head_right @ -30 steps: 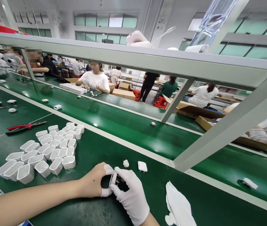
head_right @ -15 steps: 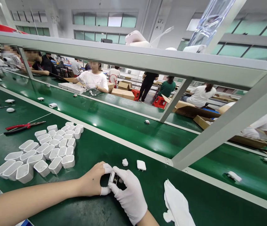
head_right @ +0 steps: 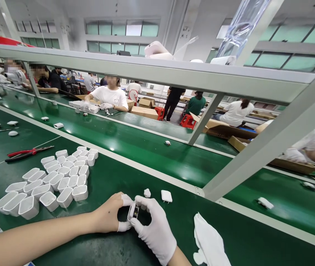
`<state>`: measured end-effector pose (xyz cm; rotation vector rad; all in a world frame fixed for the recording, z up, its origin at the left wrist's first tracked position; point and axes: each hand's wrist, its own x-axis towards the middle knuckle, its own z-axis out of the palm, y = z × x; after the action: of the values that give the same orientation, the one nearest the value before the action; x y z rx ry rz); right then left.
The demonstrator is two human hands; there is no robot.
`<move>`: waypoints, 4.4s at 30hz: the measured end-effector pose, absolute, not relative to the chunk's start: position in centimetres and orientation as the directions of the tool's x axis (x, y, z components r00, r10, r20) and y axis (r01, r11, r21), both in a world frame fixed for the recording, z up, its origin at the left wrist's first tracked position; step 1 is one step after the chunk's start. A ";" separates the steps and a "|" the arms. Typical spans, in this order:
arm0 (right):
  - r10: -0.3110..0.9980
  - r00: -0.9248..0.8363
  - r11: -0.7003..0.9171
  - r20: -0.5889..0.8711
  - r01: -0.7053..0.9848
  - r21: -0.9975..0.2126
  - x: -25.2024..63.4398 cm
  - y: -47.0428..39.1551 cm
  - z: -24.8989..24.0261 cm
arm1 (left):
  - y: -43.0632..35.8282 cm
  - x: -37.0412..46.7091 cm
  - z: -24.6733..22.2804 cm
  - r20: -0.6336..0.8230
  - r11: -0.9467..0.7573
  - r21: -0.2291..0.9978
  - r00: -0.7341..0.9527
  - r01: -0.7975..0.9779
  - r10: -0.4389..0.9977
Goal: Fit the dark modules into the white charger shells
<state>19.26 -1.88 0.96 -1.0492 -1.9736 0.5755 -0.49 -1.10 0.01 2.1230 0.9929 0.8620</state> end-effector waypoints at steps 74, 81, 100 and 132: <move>0.963 -0.105 0.256 0.249 0.064 -0.964 17.0 -4.4 1.2 | -2.4 -0.6 0.9 0.380 -0.443 0.875 0.290 0.197 0.878; 0.828 -0.209 0.555 0.520 0.428 -0.713 18.0 -4.2 1.2 | -1.7 -1.1 1.1 0.736 -0.782 0.543 0.274 0.306 0.619; 0.780 -0.240 0.613 0.578 0.479 -0.628 18.4 -4.3 1.6 | -0.5 -1.6 1.3 0.856 -0.918 0.308 0.348 0.250 0.382; 0.704 -0.299 0.687 0.645 0.519 -0.509 18.9 -3.9 1.2 | -0.4 -1.6 0.5 0.795 -0.892 0.353 0.413 0.282 0.444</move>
<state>18.91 -3.93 1.16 -0.9442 -1.9744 0.2525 -1.59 -0.39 0.50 2.4993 0.6482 1.4827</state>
